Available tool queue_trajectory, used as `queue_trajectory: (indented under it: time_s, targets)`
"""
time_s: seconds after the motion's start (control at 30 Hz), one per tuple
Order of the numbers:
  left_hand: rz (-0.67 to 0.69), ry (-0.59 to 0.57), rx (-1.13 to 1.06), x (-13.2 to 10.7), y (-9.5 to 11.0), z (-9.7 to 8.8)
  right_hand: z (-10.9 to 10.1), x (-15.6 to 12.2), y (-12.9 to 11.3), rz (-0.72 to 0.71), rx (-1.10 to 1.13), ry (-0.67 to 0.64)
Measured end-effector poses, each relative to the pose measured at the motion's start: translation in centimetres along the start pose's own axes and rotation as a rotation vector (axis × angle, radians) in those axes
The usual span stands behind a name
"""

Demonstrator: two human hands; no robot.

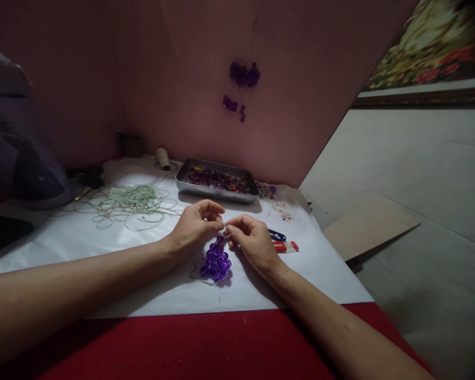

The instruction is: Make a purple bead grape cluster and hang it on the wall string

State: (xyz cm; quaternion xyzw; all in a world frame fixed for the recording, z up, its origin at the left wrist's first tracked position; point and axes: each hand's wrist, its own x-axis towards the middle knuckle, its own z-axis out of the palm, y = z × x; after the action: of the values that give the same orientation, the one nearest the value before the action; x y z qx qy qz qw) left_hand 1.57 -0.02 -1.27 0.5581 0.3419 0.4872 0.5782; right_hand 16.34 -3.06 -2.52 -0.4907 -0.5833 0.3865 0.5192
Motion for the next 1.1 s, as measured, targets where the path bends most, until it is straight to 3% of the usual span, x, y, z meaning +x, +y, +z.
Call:
queue_trajectory:
  time_s: [1.1]
  targets:
    - [0.024, -0.012, 0.022, 0.08, -0.38, -0.04, 0.07, -0.3, -0.47, -0.04, -0.076, -0.031]
